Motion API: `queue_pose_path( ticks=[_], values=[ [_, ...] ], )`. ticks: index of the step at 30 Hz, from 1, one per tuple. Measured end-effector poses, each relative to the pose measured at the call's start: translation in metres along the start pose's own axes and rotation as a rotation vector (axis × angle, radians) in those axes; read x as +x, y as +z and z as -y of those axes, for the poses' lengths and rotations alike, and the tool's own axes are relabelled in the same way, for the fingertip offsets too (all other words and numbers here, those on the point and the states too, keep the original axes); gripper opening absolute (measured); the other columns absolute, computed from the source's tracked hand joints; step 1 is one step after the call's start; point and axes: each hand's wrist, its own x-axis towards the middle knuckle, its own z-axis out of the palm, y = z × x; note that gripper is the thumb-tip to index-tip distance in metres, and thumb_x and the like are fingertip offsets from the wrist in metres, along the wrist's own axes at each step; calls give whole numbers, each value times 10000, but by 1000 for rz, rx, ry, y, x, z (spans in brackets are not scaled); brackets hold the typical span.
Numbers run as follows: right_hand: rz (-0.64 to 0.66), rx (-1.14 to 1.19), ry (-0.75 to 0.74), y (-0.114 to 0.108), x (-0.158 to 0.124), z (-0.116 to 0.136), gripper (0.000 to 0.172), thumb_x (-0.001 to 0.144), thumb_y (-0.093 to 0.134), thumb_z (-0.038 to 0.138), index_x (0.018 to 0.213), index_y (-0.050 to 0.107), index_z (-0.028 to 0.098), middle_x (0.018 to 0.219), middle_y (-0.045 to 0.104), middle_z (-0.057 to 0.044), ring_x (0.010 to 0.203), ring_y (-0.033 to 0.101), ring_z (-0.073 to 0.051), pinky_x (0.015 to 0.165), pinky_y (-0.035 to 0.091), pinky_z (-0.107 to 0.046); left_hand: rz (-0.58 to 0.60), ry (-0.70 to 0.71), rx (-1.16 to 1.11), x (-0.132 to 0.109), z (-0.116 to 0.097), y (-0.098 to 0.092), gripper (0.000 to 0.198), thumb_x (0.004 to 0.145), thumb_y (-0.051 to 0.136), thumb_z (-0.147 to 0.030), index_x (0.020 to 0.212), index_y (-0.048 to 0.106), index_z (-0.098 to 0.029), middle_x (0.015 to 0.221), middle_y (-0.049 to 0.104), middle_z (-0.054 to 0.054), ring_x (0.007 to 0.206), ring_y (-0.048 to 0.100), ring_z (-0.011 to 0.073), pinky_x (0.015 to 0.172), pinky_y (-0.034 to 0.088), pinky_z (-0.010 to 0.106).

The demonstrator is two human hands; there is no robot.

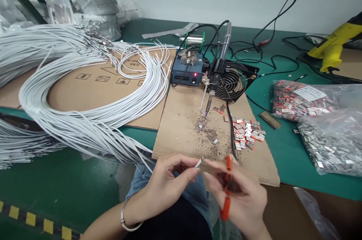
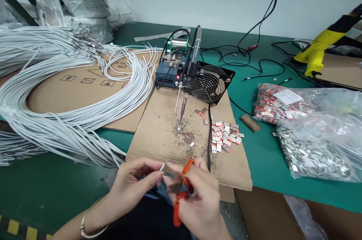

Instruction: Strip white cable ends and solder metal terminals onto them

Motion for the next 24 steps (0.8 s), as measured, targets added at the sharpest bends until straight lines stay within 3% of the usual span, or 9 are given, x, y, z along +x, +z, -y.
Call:
queue_pose_path(
  ticks=[3, 5, 10, 16, 19, 22, 24],
  values=[
    [103, 144, 299, -12, 7, 0, 91, 785, 622, 180, 817, 702, 209, 491, 520, 40, 407, 451, -102, 385, 357, -216, 34, 84, 122, 0, -3, -4, 93, 801, 627, -115, 860, 699, -109, 645, 645, 28, 573, 573, 106, 533, 451, 191],
    [191, 224, 393, -15, 10, 0, 88, 774, 637, 233, 740, 710, 198, 457, 474, 45, 385, 412, -93, 350, 334, -201, 41, 174, 195, 1, -5, -5, 122, 809, 609, -87, 889, 699, -100, 641, 641, 35, 579, 576, 110, 532, 445, 193],
    [268, 304, 464, -17, 12, 0, 77, 750, 663, 239, 726, 713, 185, 477, 436, 50, 421, 384, -79, 383, 340, -187, 33, 421, 322, 0, -5, -5, 173, 798, 584, -4, 938, 659, -74, 699, 651, 66, 620, 589, 117, 561, 458, 198],
    [316, 300, 499, -25, 17, 4, 62, 728, 673, 211, 694, 713, 176, 456, 428, 57, 413, 373, -67, 373, 326, -170, 79, 540, 488, -1, -6, -8, 258, 800, 555, 27, 1025, 626, -78, 772, 645, 91, 665, 593, 131, 590, 481, 226],
    [202, 321, 461, -17, 17, 5, 48, 701, 666, 155, 665, 684, 181, 448, 488, 54, 382, 426, -70, 352, 356, -162, 66, 460, 431, 0, -5, -5, 214, 818, 557, -21, 994, 644, -108, 747, 658, 77, 639, 597, 131, 568, 478, 223],
    [62, 369, 379, -2, 15, 3, 97, 690, 639, 146, 606, 618, 191, 446, 550, 39, 369, 503, -99, 335, 399, -173, 46, 157, 151, 3, -4, 3, 80, 835, 593, -182, 836, 661, -140, 656, 660, 43, 569, 592, 131, 526, 472, 221],
    [45, 385, 349, 6, 14, -1, 106, 704, 626, 170, 604, 601, 196, 458, 580, 23, 393, 555, -127, 358, 444, -197, 36, -63, -95, 5, -4, 7, 164, 802, 641, -294, 742, 639, -141, 596, 640, 24, 534, 578, 126, 503, 457, 216]
  ],
)
